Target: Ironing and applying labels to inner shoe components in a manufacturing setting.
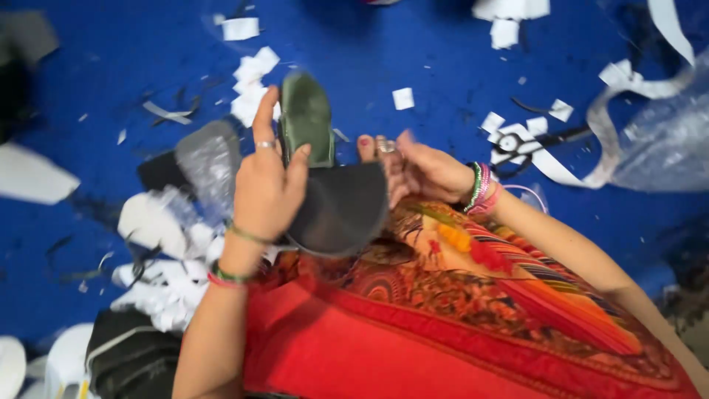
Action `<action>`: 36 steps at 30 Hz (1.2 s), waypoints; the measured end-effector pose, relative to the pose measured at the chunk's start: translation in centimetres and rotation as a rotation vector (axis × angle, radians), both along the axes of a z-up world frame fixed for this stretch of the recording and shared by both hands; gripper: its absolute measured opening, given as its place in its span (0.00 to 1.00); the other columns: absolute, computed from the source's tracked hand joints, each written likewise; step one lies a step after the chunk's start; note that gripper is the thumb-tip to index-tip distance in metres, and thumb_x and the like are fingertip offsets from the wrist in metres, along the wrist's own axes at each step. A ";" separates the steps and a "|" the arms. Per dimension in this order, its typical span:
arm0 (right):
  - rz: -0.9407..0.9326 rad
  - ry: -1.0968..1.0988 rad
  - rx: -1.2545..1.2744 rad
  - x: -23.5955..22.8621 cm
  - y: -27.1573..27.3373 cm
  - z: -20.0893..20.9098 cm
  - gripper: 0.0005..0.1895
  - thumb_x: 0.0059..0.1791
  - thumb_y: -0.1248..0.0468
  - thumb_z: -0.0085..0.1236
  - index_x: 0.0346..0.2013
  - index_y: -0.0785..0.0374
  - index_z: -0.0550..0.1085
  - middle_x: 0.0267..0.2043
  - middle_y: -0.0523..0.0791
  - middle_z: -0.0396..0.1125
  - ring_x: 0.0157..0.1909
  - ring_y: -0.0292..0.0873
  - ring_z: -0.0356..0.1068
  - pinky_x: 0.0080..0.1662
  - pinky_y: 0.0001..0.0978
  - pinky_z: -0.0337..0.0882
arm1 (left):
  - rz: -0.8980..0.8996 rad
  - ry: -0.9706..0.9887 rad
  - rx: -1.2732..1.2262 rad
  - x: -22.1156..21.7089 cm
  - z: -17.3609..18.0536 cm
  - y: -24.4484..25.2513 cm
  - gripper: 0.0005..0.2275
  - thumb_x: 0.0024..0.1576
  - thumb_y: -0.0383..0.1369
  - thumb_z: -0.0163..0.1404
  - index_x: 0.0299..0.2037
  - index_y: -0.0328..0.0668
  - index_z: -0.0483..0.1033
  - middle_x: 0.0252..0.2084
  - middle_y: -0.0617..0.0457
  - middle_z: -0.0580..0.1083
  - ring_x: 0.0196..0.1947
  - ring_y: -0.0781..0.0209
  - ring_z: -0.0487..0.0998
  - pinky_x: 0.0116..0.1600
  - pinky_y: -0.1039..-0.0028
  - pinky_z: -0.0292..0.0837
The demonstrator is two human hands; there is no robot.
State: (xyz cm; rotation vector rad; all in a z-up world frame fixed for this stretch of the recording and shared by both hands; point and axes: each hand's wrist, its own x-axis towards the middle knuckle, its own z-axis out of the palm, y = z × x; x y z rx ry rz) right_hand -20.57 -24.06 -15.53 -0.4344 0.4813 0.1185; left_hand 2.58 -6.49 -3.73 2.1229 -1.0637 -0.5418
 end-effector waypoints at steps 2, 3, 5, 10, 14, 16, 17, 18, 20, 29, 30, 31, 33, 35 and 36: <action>0.096 0.042 -0.257 -3.4 -1.6 -2.7 0.26 0.55 0.46 0.49 0.56 0.63 0.75 0.49 0.47 0.74 0.51 0.47 0.73 0.54 0.44 0.74 | -0.027 0.261 0.188 1.8 -4.5 -1.3 0.32 0.61 0.33 0.53 0.76 0.46 0.52 0.23 0.39 0.68 0.22 0.39 0.74 0.31 0.56 0.70; 0.171 0.266 -0.965 -5.0 -2.5 -3.0 0.16 0.52 0.55 0.56 0.47 0.63 0.78 0.45 0.48 0.73 0.48 0.48 0.73 0.51 0.43 0.73 | -0.124 0.044 0.245 2.7 -7.9 -1.5 0.32 0.62 0.35 0.54 0.76 0.47 0.53 0.26 0.41 0.71 0.24 0.38 0.75 0.31 0.55 0.70; 0.253 0.511 -1.662 -8.4 -4.3 -3.9 0.06 0.50 0.64 0.63 0.39 0.62 0.80 0.41 0.49 0.72 0.44 0.49 0.73 0.47 0.42 0.73 | -0.230 -0.171 0.299 3.6 -11.7 -2.3 0.32 0.63 0.37 0.56 0.76 0.47 0.54 0.28 0.42 0.74 0.27 0.38 0.77 0.31 0.53 0.70; -0.198 0.769 -1.738 -12.8 -7.3 -5.0 0.05 0.50 0.72 0.63 0.40 0.67 0.76 0.44 0.52 0.66 0.34 0.47 0.74 0.38 0.36 0.72 | -0.334 -0.908 0.276 3.0 -13.2 -3.6 0.22 0.62 0.31 0.54 0.67 0.49 0.64 0.43 0.46 0.75 0.45 0.48 0.81 0.45 0.59 0.77; -0.166 0.733 -1.747 -11.1 -8.3 -5.1 0.09 0.47 0.71 0.67 0.39 0.67 0.76 0.43 0.52 0.67 0.31 0.47 0.72 0.35 0.37 0.71 | -0.381 -0.539 0.520 1.6 -17.5 -5.5 0.20 0.65 0.31 0.48 0.68 0.42 0.69 0.51 0.40 0.76 0.46 0.40 0.80 0.43 0.55 0.77; -0.081 0.696 -1.774 -10.9 -8.7 -6.2 0.11 0.45 0.72 0.68 0.39 0.68 0.75 0.39 0.51 0.68 0.32 0.46 0.72 0.37 0.37 0.71 | -0.356 -0.126 0.749 1.1 -11.9 -8.1 0.35 0.59 0.59 0.49 0.66 0.36 0.64 0.53 0.32 0.73 0.50 0.34 0.77 0.53 0.51 0.72; -0.075 0.687 -1.776 -11.7 -8.9 -6.6 0.11 0.45 0.72 0.68 0.39 0.68 0.75 0.39 0.51 0.68 0.32 0.46 0.72 0.37 0.37 0.71 | -0.347 -0.122 0.751 0.2 -10.3 -8.5 0.35 0.59 0.59 0.49 0.66 0.36 0.64 0.53 0.32 0.73 0.50 0.34 0.77 0.53 0.51 0.72; -0.039 0.698 -1.813 -12.3 -9.0 -6.9 0.10 0.46 0.73 0.67 0.39 0.68 0.74 0.38 0.51 0.69 0.33 0.47 0.72 0.37 0.37 0.71 | -0.397 -0.080 0.836 -0.6 -8.7 -9.0 0.36 0.58 0.60 0.48 0.68 0.39 0.63 0.58 0.34 0.70 0.56 0.38 0.74 0.59 0.50 0.66; -0.009 0.666 -1.856 -11.3 -9.0 -6.8 0.10 0.46 0.74 0.66 0.39 0.68 0.74 0.36 0.51 0.69 0.34 0.47 0.73 0.38 0.37 0.72 | -0.409 -0.046 0.927 -1.8 -8.7 -7.5 0.37 0.56 0.60 0.47 0.69 0.42 0.61 0.64 0.37 0.68 0.63 0.41 0.71 0.66 0.50 0.60; -0.067 0.285 -0.703 5.6 -3.5 -4.1 0.03 0.52 0.71 0.57 0.40 0.67 0.73 0.36 0.44 0.73 0.37 0.39 0.78 0.37 0.31 0.82 | -0.322 -0.335 0.319 -4.8 -11.7 -1.6 0.23 0.62 0.43 0.43 0.65 0.44 0.71 0.72 0.39 0.61 0.74 0.44 0.57 0.76 0.46 0.36; -0.024 0.263 -0.912 7.3 -3.0 -4.8 0.03 0.52 0.70 0.60 0.40 0.68 0.75 0.35 0.44 0.73 0.35 0.37 0.75 0.36 0.29 0.79 | -0.298 -0.346 0.327 -4.9 -11.5 -1.6 0.23 0.61 0.43 0.44 0.64 0.44 0.72 0.72 0.39 0.62 0.74 0.44 0.57 0.76 0.46 0.37; 0.013 0.233 -1.120 9.2 -2.5 -5.6 0.04 0.52 0.69 0.62 0.40 0.68 0.78 0.33 0.43 0.73 0.34 0.35 0.73 0.36 0.27 0.76 | -0.275 -0.362 0.335 -4.8 -11.4 -1.8 0.22 0.61 0.43 0.44 0.63 0.43 0.72 0.71 0.39 0.62 0.73 0.45 0.57 0.76 0.47 0.38; 0.018 0.268 -1.327 10.5 -2.2 -5.5 0.04 0.50 0.69 0.64 0.38 0.68 0.79 0.31 0.44 0.74 0.33 0.34 0.73 0.36 0.27 0.75 | -0.208 -0.368 0.323 -5.0 -11.5 -1.6 0.24 0.59 0.44 0.45 0.64 0.41 0.71 0.71 0.40 0.63 0.73 0.45 0.59 0.77 0.48 0.40; 0.019 0.308 -1.532 11.3 -1.8 -6.1 0.04 0.49 0.69 0.66 0.35 0.68 0.80 0.30 0.44 0.75 0.31 0.34 0.74 0.36 0.27 0.73 | -0.149 -0.370 0.312 -4.8 -11.5 -1.5 0.26 0.58 0.44 0.46 0.64 0.39 0.70 0.70 0.41 0.65 0.72 0.46 0.60 0.77 0.49 0.42; -0.046 0.337 -1.495 11.5 -1.7 -6.8 0.04 0.49 0.68 0.66 0.35 0.67 0.80 0.30 0.43 0.75 0.31 0.33 0.73 0.36 0.27 0.73 | -0.129 -0.363 0.269 -4.7 -11.4 -1.4 0.27 0.58 0.44 0.47 0.66 0.39 0.68 0.68 0.42 0.66 0.70 0.45 0.62 0.77 0.50 0.44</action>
